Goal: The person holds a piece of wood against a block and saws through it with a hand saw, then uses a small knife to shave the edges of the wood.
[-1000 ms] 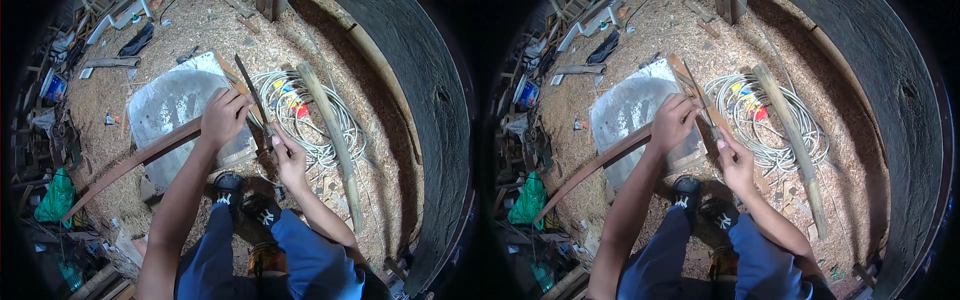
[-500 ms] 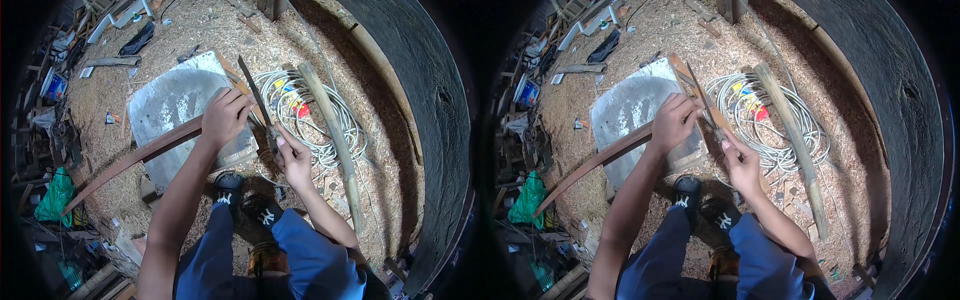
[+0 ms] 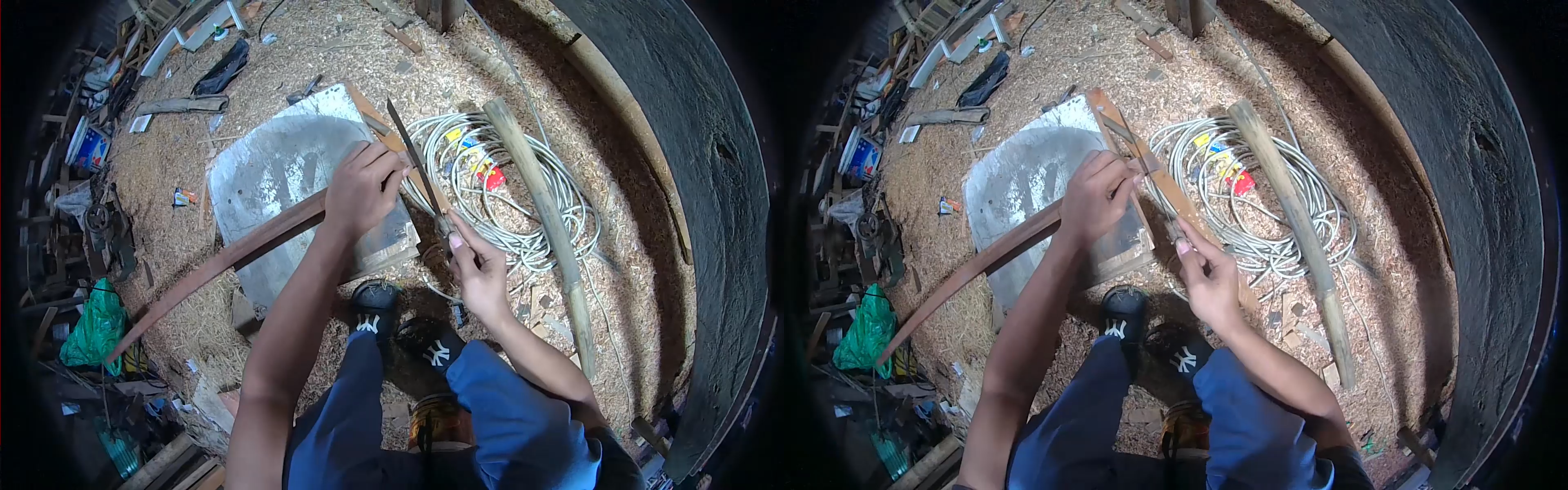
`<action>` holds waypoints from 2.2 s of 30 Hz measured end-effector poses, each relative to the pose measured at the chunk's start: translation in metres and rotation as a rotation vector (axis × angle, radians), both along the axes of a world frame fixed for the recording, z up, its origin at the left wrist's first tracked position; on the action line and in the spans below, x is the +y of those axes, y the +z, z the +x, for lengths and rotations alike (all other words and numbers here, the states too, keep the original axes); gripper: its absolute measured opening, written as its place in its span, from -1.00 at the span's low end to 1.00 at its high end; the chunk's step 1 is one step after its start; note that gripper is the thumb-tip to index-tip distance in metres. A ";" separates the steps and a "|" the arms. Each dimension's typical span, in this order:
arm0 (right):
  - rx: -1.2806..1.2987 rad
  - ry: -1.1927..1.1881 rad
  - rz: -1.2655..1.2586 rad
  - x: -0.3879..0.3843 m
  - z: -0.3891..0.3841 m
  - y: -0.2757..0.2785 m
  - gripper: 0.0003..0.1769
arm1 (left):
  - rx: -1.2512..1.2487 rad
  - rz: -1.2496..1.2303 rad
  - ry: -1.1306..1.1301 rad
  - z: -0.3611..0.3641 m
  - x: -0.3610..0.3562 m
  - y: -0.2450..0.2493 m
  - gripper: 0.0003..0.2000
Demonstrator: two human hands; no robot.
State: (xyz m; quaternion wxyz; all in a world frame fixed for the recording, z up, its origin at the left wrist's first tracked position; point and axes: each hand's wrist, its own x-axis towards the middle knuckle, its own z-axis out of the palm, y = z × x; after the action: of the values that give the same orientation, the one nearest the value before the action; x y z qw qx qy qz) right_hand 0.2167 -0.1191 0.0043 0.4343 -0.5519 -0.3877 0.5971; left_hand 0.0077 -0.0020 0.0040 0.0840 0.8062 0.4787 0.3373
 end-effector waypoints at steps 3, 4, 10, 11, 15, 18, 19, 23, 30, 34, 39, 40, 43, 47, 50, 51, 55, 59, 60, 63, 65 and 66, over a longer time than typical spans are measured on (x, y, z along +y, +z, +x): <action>-0.036 0.031 -0.025 -0.016 0.016 0.005 -0.52 | -0.003 0.020 0.011 0.002 -0.003 -0.001 -0.93; -0.029 0.045 -0.063 -0.025 0.021 0.009 -0.51 | -0.003 0.028 0.008 0.003 -0.001 0.000 -0.93; -0.037 0.061 -0.075 -0.044 0.041 0.018 -0.53 | -0.030 0.012 0.031 0.004 -0.005 -0.003 -0.93; -0.076 0.079 -0.059 -0.032 0.036 0.018 -0.53 | -0.013 -0.005 0.028 0.003 -0.005 -0.001 -0.92; -0.020 0.020 -0.068 0.019 0.001 0.016 -0.56 | -0.019 -0.013 0.014 0.003 -0.002 0.002 -0.92; 0.038 -0.002 -0.080 0.022 -0.002 0.015 -0.56 | -0.060 -0.034 0.019 0.002 -0.004 0.003 -0.91; 0.042 0.004 -0.082 0.021 0.000 0.015 -0.56 | -0.062 -0.034 0.020 0.002 -0.003 0.003 -0.91; 0.027 0.017 -0.068 0.021 0.001 0.012 -0.56 | -0.225 -0.157 0.289 -0.001 0.011 -0.006 -0.79; -0.004 0.043 -0.017 0.019 -0.003 0.007 -0.56 | 0.056 -0.271 0.533 0.013 0.018 0.011 -0.63; 0.032 0.018 -0.043 0.011 0.001 0.009 -0.53 | 0.141 -0.337 0.538 0.019 0.024 0.007 -0.63; -0.059 0.104 -0.079 -0.032 0.030 0.011 -0.50 | 0.117 -0.375 0.574 0.023 0.022 0.010 -0.59; -0.056 0.101 -0.079 -0.042 0.036 0.012 -0.50 | 0.121 -0.374 0.572 0.023 0.024 0.009 -0.59; 0.001 0.085 -0.106 -0.055 0.041 0.016 -0.50 | 0.160 -0.423 0.591 0.022 0.025 0.002 -0.59; -0.057 0.078 -0.058 -0.024 0.021 0.019 -0.53 | 0.146 -0.308 0.594 0.026 0.024 0.002 -0.62; -0.059 0.075 0.000 0.001 0.017 0.001 -0.54 | 0.124 -0.313 0.629 0.027 0.026 0.000 -0.62; -0.022 0.070 -0.012 0.002 0.018 0.002 -0.53 | 0.121 -0.344 0.651 0.025 0.029 0.000 -0.62; -0.013 0.052 -0.058 -0.028 0.030 0.012 -0.54 | 0.119 -0.369 0.661 0.026 0.031 0.003 -0.62; -0.013 0.055 -0.065 -0.048 0.050 0.014 -0.56 | 0.136 -0.375 0.638 0.025 0.026 0.005 -0.61; -0.013 0.055 -0.064 -0.042 0.046 0.015 -0.56 | 0.130 -0.354 0.621 0.026 0.027 0.004 -0.61; -0.071 0.088 -0.007 -0.015 0.024 0.012 -0.56 | 0.139 -0.308 0.566 0.026 0.026 0.005 -0.61; -0.044 0.061 0.008 -0.003 0.015 0.000 -0.56 | 0.142 -0.336 0.593 0.026 0.026 0.007 -0.61; -0.020 0.038 0.021 0.001 0.013 -0.001 -0.56 | 0.142 -0.366 0.623 0.026 0.027 0.008 -0.61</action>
State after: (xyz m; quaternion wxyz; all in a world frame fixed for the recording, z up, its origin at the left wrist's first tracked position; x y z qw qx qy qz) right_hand 0.2300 -0.1184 0.0031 0.4246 -0.5457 -0.4087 0.5957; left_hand 0.0335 0.0255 0.0116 0.0866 0.6149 0.7583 0.1985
